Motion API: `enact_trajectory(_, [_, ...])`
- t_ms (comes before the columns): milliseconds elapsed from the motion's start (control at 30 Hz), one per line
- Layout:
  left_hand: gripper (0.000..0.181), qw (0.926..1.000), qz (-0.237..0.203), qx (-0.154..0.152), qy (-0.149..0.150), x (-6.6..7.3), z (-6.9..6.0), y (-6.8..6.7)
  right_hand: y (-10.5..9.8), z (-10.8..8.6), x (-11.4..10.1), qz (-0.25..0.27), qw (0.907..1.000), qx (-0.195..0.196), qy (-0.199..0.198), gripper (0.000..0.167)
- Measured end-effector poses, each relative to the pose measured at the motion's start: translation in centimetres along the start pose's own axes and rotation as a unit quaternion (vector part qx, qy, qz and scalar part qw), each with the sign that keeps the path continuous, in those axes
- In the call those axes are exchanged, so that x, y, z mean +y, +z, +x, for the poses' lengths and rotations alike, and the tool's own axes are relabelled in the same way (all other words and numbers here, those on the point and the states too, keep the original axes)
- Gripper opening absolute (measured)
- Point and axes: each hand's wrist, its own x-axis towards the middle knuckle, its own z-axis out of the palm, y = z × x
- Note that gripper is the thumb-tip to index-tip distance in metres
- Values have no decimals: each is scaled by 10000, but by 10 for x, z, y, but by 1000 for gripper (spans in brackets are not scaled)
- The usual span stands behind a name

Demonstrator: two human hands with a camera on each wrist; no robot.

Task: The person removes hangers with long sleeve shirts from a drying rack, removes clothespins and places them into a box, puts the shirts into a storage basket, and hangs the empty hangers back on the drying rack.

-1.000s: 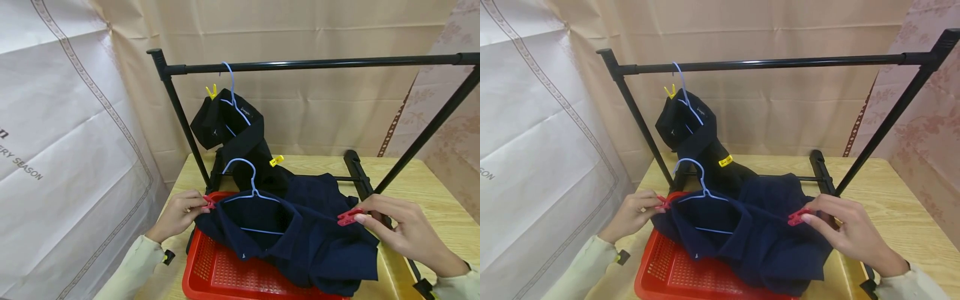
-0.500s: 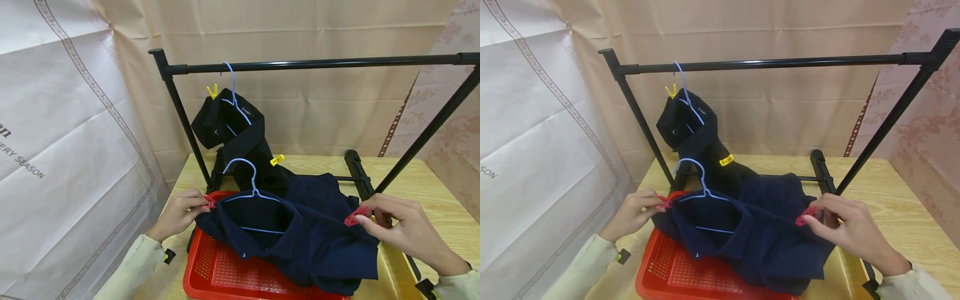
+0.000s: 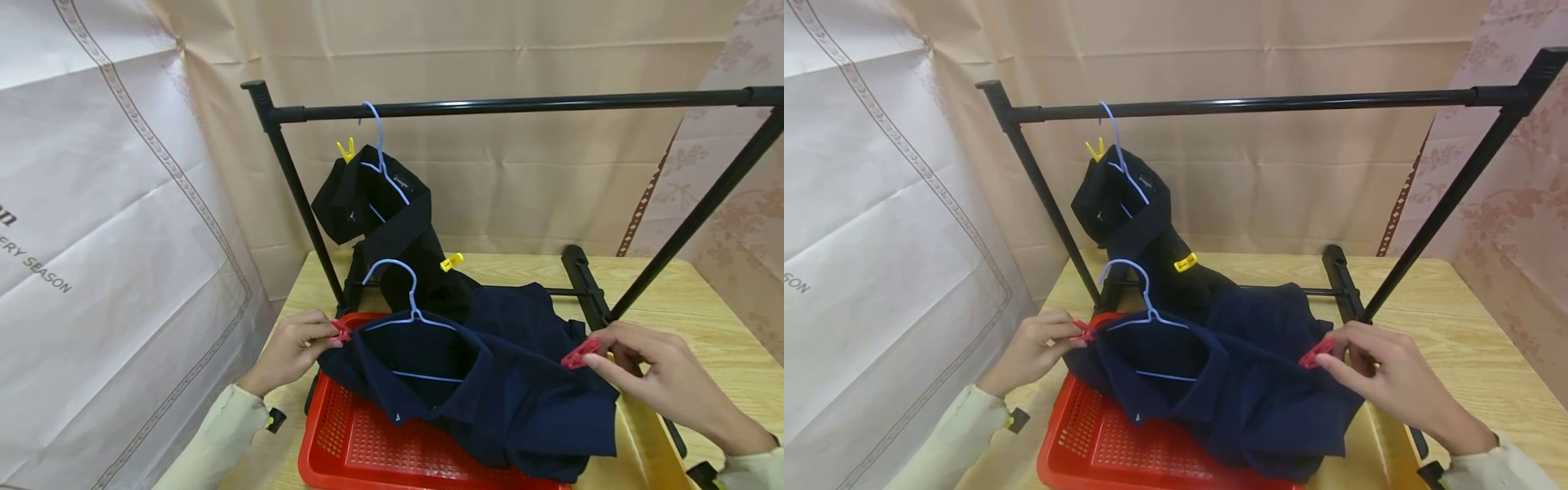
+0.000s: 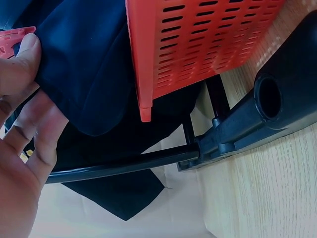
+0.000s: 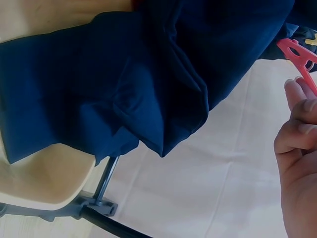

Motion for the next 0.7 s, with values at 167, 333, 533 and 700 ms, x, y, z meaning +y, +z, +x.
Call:
enact_trajectory(167, [17, 10000, -39, -10, -60, 0, -1, 0, -2, -2, 0, 122, 9998, 113, -58, 47])
enact_trajectory(333, [18, 10000, -42, 6, -61, -1, -2, 0, -4, -4, 1, 89, 9998, 176, -39, 46])
enact_trajectory(533, [18, 9999, -91, 4, -59, -2, -2, 0, -6, -7, 2, 52, 9998, 183, -7, 45])
enact_trajectory(700, [18, 9999, -100, -33, -127, -1, -2, 0, -8, -10, 3, -27, 9997, 213, 118, 48])
